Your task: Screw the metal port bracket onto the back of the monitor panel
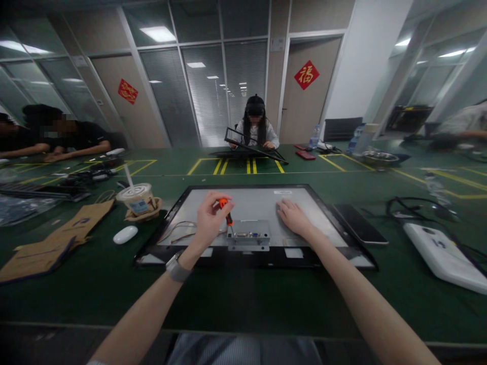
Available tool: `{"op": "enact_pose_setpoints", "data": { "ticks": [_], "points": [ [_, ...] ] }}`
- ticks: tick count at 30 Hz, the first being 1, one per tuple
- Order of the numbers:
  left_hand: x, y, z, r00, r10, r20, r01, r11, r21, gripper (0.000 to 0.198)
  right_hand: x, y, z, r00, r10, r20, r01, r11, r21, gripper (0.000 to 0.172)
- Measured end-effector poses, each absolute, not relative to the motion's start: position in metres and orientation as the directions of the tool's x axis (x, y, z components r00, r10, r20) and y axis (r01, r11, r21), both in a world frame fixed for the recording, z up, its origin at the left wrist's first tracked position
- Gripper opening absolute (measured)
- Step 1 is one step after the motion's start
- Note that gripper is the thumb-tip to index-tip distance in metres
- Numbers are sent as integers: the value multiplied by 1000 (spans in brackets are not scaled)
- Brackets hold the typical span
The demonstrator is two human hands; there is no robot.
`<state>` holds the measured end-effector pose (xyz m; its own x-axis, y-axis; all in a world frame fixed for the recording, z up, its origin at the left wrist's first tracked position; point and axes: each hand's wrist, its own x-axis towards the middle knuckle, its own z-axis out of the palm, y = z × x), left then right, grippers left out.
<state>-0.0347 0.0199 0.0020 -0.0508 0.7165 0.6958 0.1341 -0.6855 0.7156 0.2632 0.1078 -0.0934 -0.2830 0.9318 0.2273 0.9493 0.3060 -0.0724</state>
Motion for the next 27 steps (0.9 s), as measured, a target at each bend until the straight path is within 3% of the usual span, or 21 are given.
{"op": "enact_pose_setpoints", "data": {
  "ticks": [3, 7, 14, 20, 23, 27],
  "points": [
    [-35, 17, 3, -79, 670, 738, 203, -714, 670, 14, 263, 108, -93, -283, 935, 215, 951, 302, -63, 51],
    [-34, 13, 3, 3, 656, 755, 127, -749, 650, 30, 265, 109, -95, -291, 930, 225, 947, 313, -67, 50],
    [-31, 12, 4, -40, 611, 790, 235, -763, 602, 8, 265, 110, -96, -281, 934, 222, 952, 301, -62, 50],
    [-32, 11, 1, 16, 650, 760, 156, -752, 640, 29, 264, 109, -94, -289, 928, 234, 949, 309, -56, 49],
    [-32, 10, 2, 39, 681, 731, 118, -730, 674, 25, 264, 109, -95, -292, 927, 236, 949, 312, -52, 49],
    [-31, 11, 4, -3, 623, 782, 224, -762, 608, 12, 265, 109, -96, -288, 927, 239, 950, 309, -54, 49]
  ]
}}
